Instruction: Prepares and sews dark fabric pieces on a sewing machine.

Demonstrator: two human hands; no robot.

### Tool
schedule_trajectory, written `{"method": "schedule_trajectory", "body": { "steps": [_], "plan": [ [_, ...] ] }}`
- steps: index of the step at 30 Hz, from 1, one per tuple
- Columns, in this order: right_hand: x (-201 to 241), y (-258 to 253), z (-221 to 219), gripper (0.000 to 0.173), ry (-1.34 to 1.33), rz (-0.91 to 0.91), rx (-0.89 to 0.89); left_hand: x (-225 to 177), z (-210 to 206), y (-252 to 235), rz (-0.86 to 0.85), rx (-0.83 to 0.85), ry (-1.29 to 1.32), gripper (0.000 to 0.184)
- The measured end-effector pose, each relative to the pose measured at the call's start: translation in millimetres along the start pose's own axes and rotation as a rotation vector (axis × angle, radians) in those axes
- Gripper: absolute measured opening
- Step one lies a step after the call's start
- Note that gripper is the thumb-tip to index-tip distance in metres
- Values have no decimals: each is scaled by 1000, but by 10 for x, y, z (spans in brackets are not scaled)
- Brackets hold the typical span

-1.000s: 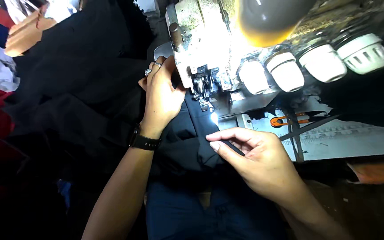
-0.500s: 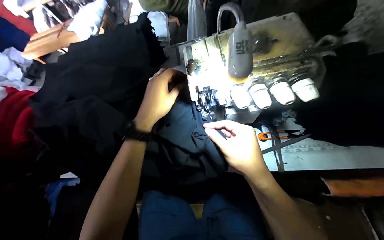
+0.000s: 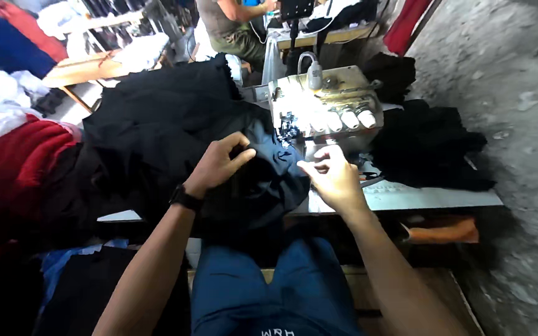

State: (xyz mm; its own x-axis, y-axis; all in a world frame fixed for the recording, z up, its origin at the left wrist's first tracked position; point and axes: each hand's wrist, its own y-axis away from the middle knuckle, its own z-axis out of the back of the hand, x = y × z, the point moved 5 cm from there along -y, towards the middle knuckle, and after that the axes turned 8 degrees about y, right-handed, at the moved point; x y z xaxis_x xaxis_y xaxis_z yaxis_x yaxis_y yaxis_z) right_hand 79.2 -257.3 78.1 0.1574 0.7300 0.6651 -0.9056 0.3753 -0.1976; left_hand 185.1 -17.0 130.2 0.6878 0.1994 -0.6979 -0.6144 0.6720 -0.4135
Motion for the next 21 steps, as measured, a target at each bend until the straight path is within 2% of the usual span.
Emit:
{"method": "schedule_trajectory", "body": {
  "steps": [2,6,10,13,15,18,20,21],
  "plan": [
    [84,120,34,44,0,159,-122,-205,-58,-144,0,-29,30,16],
    [348,38,-91,36,-51,428,-238,-1068,-42,-408,-56,-126,0,22],
    [698,-103,-99,34,-207,505,-273,-1211,75,-532,-5,-195,-92,17],
    [904,-118,10,33,-494,683,-279,-1289,115,-492,10,-190,-122,16],
    [1037,-42,163,24,-614,797,-271,-1301,115,-462,20,-182,-106,16],
    [995,101,380,16,-585,846,-246,-1387,80,-287,2,-182,-37,22],
    [730,188,468,15,-580,749,-224,-1401,11,-5,-19,-211,41,30],
    [554,231,504,15,-589,635,-219,-1320,-40,133,-19,-233,113,34]
  ]
}}
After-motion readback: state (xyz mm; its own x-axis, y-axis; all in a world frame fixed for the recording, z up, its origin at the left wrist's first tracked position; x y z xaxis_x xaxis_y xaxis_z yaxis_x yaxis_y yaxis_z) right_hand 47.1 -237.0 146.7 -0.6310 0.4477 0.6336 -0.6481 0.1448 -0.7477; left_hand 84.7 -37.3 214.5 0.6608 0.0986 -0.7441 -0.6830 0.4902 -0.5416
